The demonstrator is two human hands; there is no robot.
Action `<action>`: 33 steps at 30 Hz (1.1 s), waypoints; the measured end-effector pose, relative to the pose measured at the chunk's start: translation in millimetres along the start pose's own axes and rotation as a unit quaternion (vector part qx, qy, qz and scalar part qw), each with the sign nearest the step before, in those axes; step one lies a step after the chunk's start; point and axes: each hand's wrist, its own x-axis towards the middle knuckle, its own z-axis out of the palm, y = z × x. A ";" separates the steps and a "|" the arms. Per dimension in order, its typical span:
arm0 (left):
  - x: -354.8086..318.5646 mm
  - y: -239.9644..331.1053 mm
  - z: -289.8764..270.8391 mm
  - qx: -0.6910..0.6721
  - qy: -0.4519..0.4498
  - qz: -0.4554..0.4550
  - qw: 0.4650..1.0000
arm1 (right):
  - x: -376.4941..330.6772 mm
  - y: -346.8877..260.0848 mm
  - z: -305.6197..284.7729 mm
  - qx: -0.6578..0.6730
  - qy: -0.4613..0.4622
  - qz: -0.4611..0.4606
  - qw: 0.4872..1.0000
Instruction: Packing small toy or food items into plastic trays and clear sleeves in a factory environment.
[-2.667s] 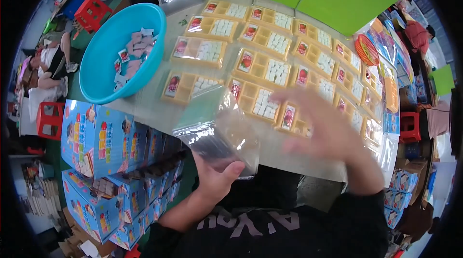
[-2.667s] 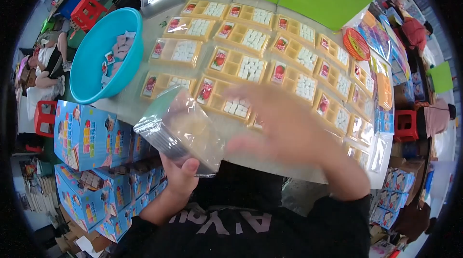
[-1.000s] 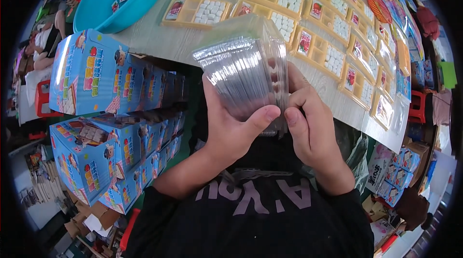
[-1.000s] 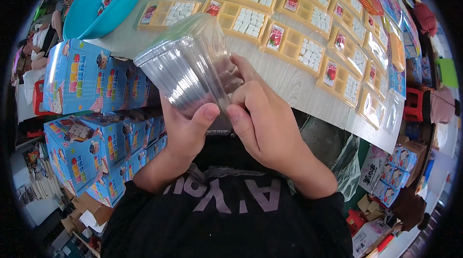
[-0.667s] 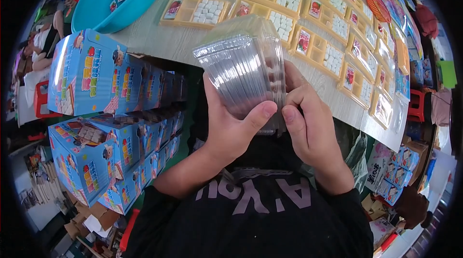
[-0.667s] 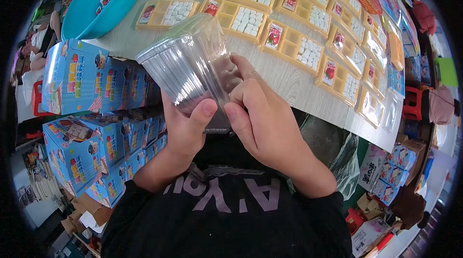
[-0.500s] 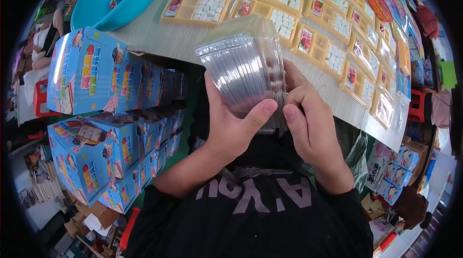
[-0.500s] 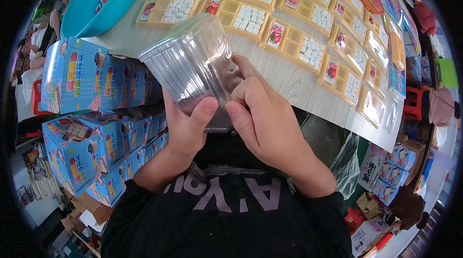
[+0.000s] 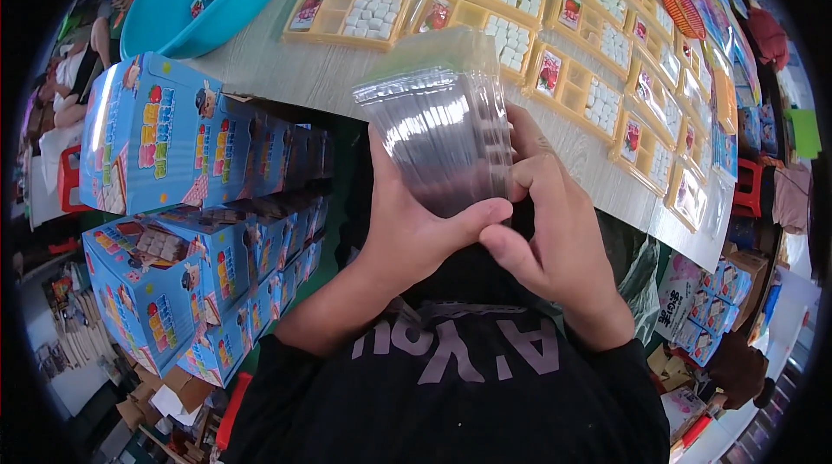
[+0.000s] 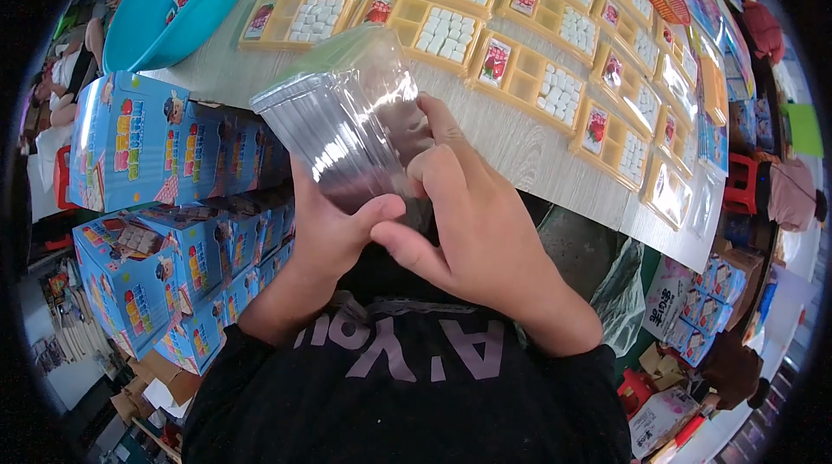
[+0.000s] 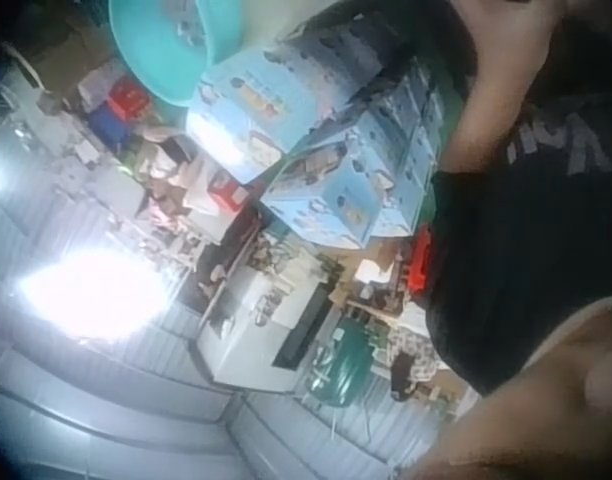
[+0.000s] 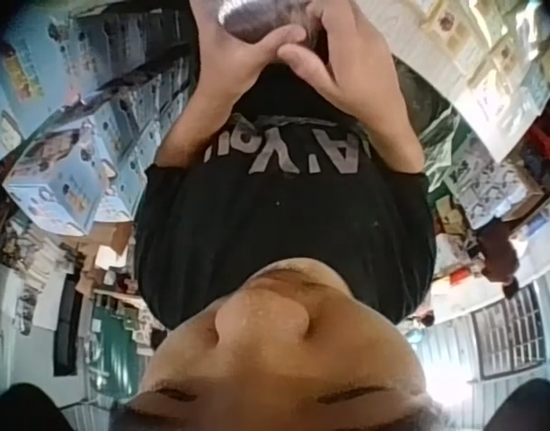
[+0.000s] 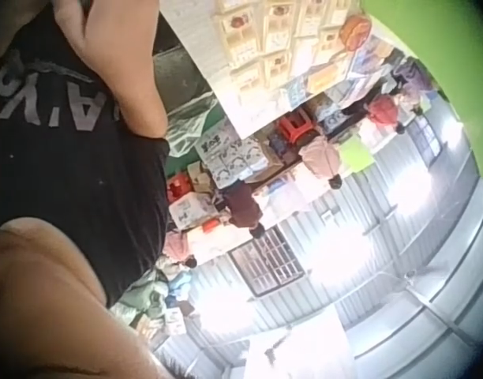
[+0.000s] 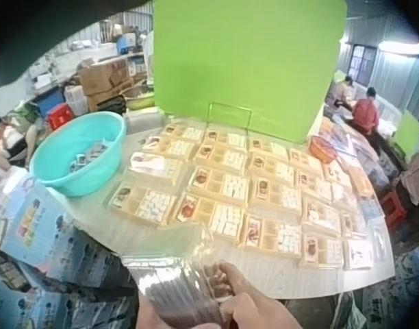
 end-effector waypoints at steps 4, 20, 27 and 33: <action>-0.6 -2.3 -1.8 0.002 -0.007 -0.017 1.000 | -0.2 3.6 1.6 0.031 -0.010 0.024 0.999; 1.6 -5.3 -5.0 -0.034 -0.005 -0.045 0.998 | -5.4 14.8 -0.3 0.102 -0.022 0.029 0.994; 3.9 -7.0 -5.7 -0.021 0.008 -0.044 0.999 | -8.0 19.3 3.1 0.161 -0.018 0.072 0.984; 6.9 -12.3 -8.3 -0.119 0.006 -0.023 0.993 | -6.3 24.9 8.5 0.275 0.030 0.093 0.957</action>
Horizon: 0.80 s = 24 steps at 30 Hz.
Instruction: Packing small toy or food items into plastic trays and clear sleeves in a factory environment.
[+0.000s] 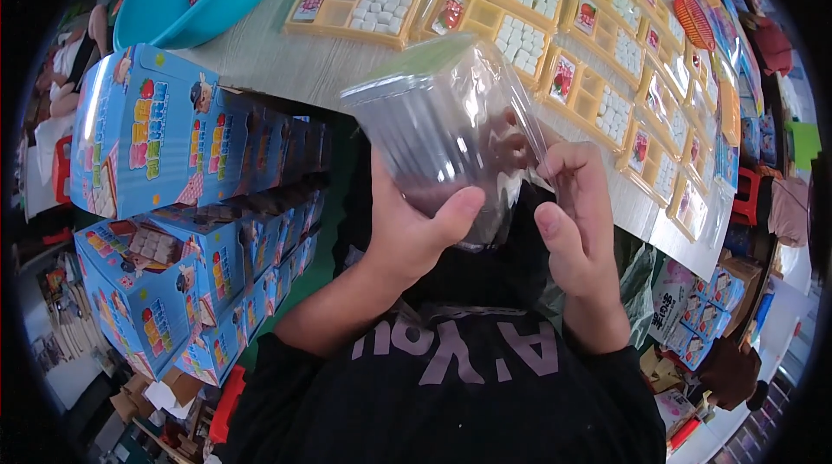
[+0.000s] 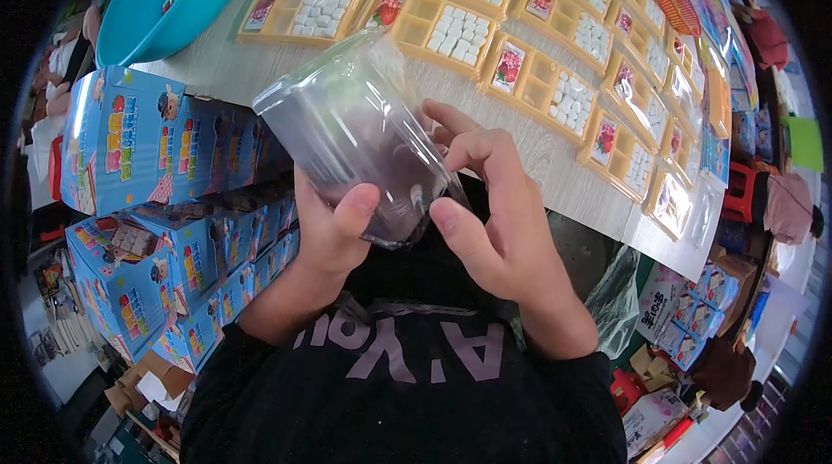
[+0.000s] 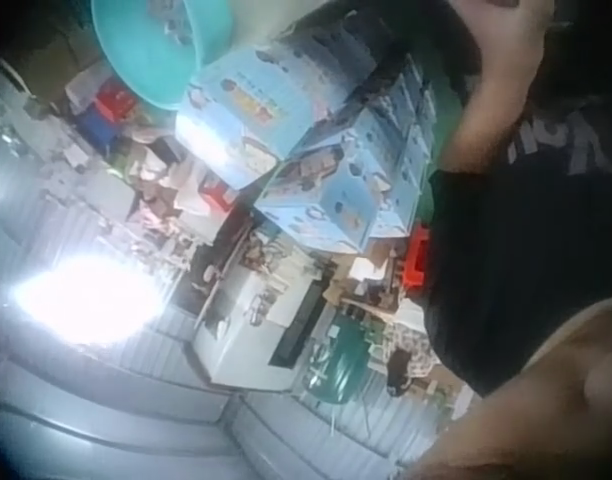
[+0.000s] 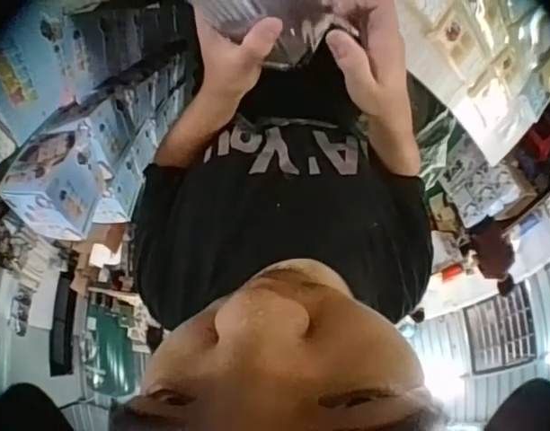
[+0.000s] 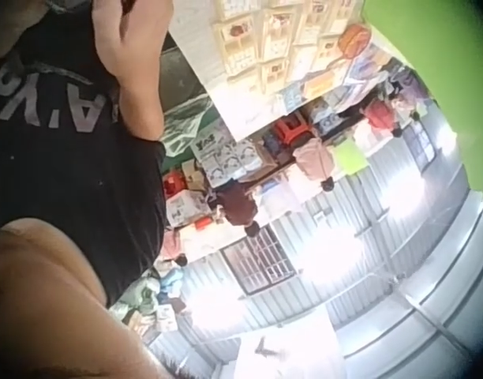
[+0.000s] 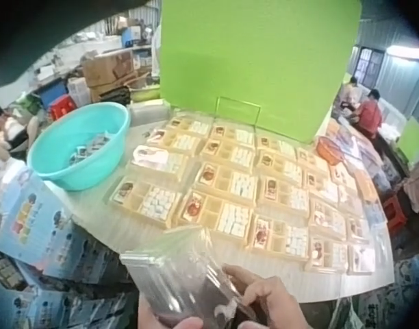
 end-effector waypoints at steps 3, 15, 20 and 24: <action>-0.4 3.6 -4.0 0.005 -0.014 -0.001 1.000 | 0.8 -1.6 -1.6 0.041 0.010 -0.002 0.999; 3.8 5.6 2.4 -0.224 -0.027 -0.133 0.965 | 8.1 -29.4 -65.1 -0.018 -0.019 -0.033 0.999; 13.1 -0.7 -2.6 -0.268 -0.086 -0.166 0.945 | 21.4 -36.1 -133.9 -0.204 0.036 -0.057 0.977; 19.9 4.7 7.7 -0.231 -0.024 -0.180 0.956 | 58.1 -26.4 -223.9 -0.290 0.114 0.000 0.950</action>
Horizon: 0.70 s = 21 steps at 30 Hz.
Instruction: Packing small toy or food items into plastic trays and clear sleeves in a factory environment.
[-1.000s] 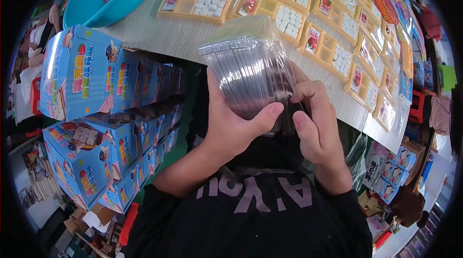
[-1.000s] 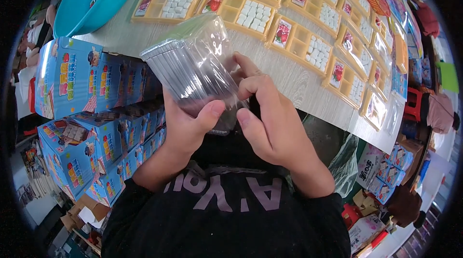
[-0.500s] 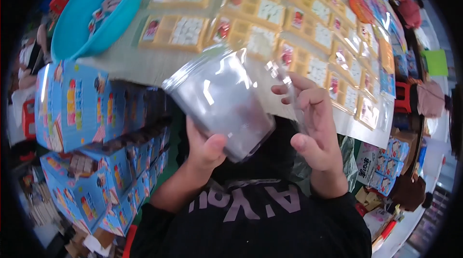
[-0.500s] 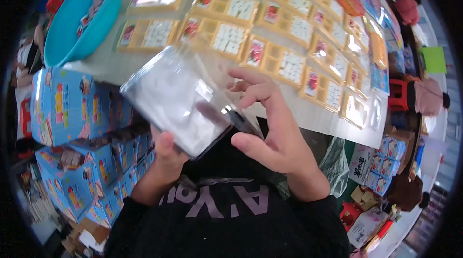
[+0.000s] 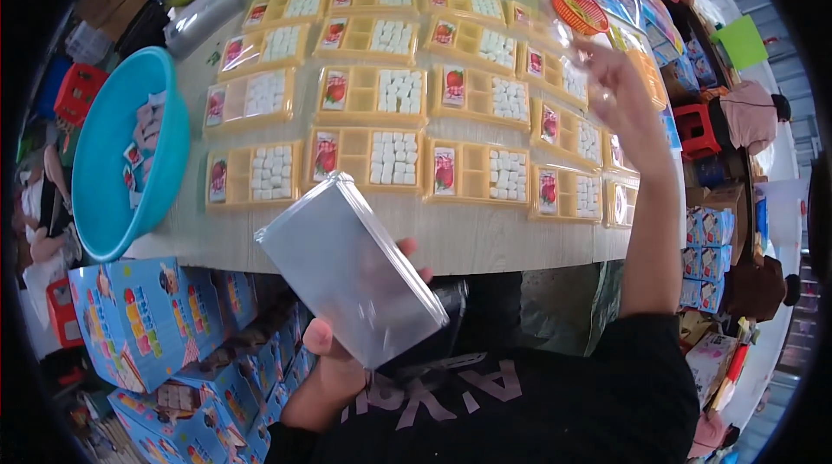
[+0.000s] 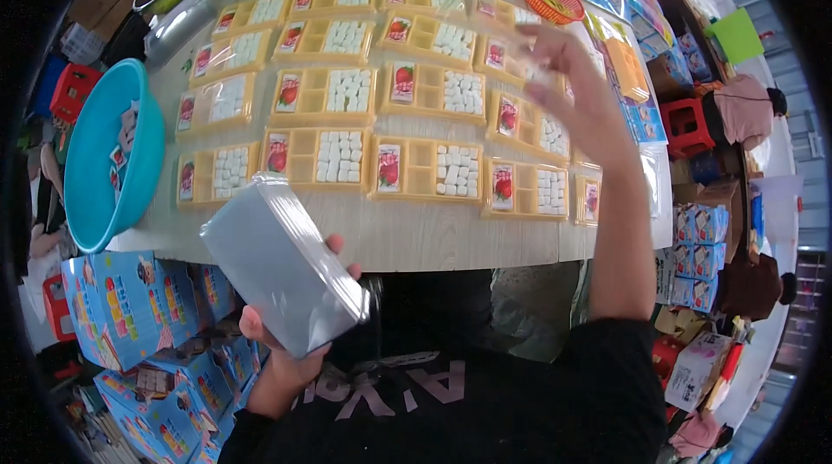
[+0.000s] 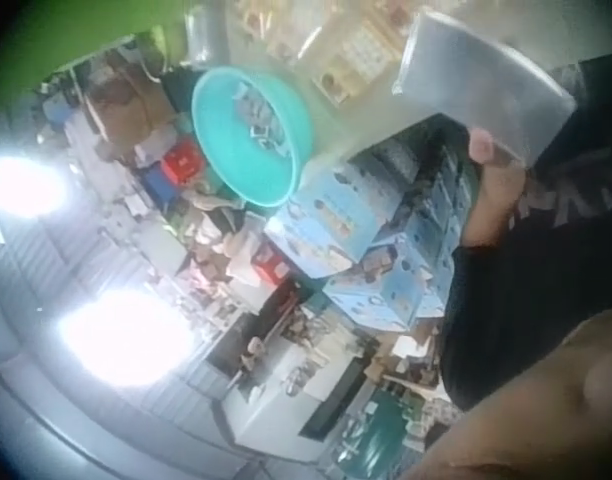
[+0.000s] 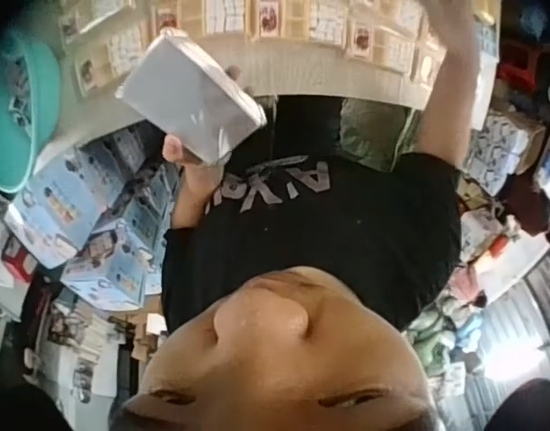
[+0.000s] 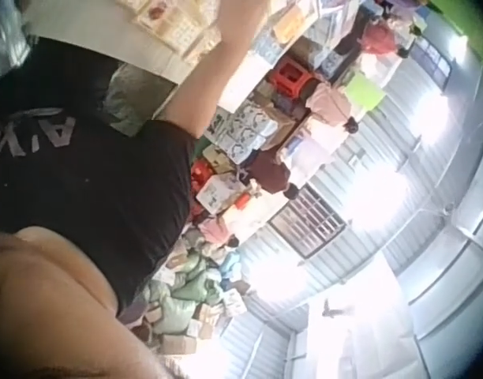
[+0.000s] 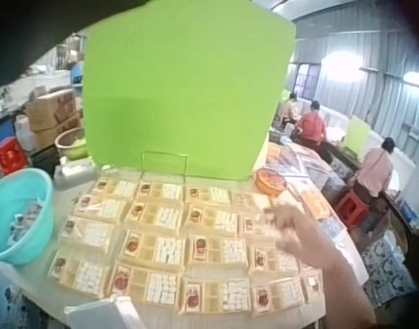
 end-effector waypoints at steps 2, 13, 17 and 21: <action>-3.2 -9.4 0.5 -0.211 -0.072 -0.137 0.965 | 23.5 37.5 -23.2 -0.066 -0.010 0.032 0.997; -8.5 -36.4 4.7 0.041 -0.074 -0.336 0.938 | 117.7 157.2 -63.0 -0.303 -0.085 -0.046 0.948; -5.3 -41.6 6.3 0.038 -0.050 -0.316 0.947 | 127.0 172.0 -59.7 -0.254 -0.122 0.001 0.960; -1.0 -40.0 10.4 0.048 -0.056 -0.323 0.943 | 127.2 169.5 -56.2 -0.293 -0.115 -0.031 0.949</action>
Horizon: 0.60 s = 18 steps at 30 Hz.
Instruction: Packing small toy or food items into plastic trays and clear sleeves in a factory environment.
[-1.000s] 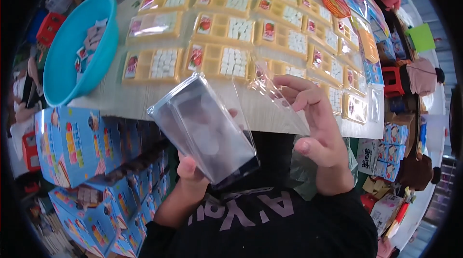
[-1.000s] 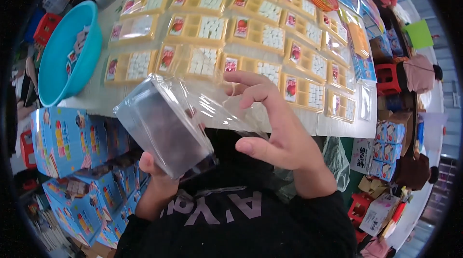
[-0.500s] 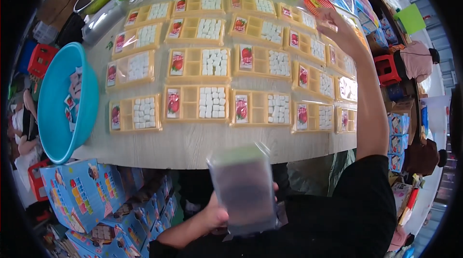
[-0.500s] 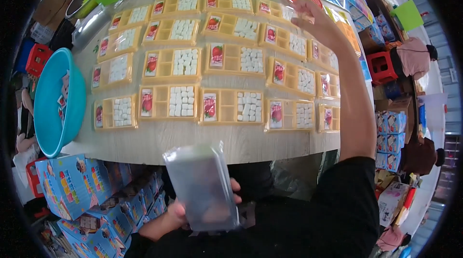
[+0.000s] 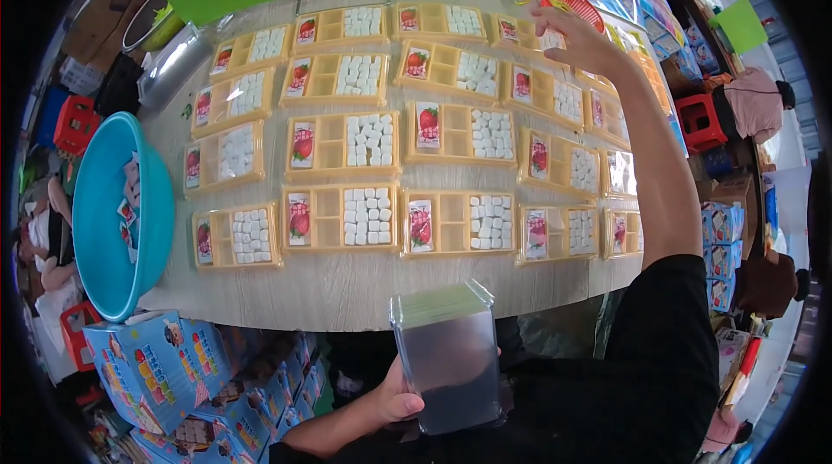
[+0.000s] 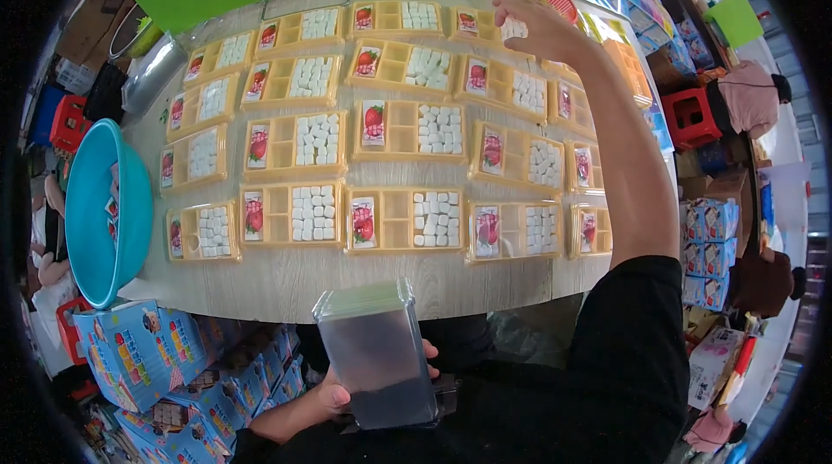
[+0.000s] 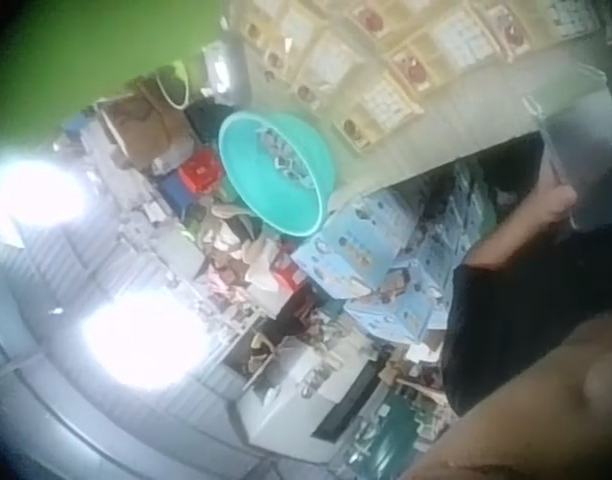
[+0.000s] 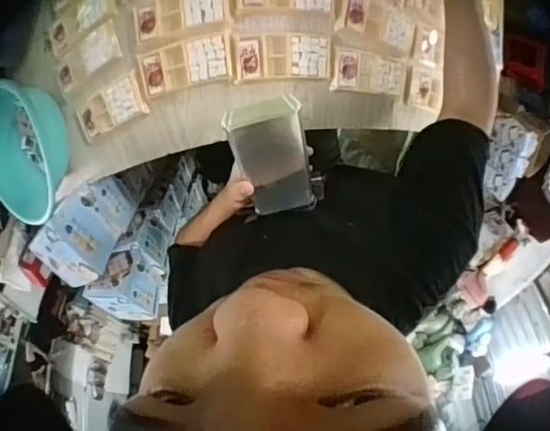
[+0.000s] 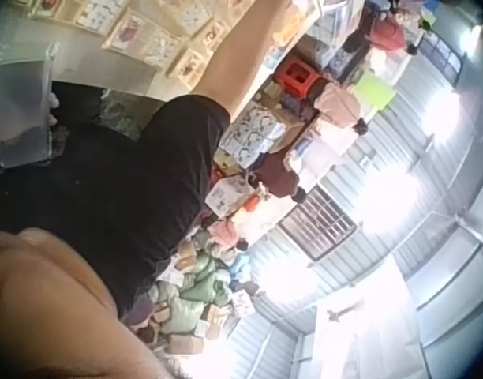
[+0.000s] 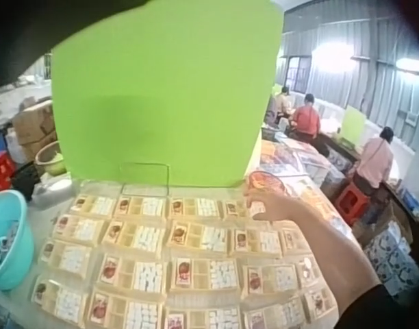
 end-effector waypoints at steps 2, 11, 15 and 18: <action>0.4 -2.8 -2.5 -0.013 0.007 0.001 1.000 | 0.9 -1.7 -0.6 0.002 0.003 -0.002 1.000; -6.3 -8.4 -10.4 0.001 -0.079 0.038 0.996 | 6.0 -8.3 -3.9 -0.019 -0.080 0.039 0.996; -11.7 -6.0 -0.6 -0.005 0.000 0.011 1.000 | 6.9 -19.7 -1.1 -0.001 -0.115 0.127 0.985; -12.8 -5.6 3.5 -0.011 0.002 0.015 1.000 | -9.8 -26.3 -8.8 -0.055 -0.082 0.099 0.990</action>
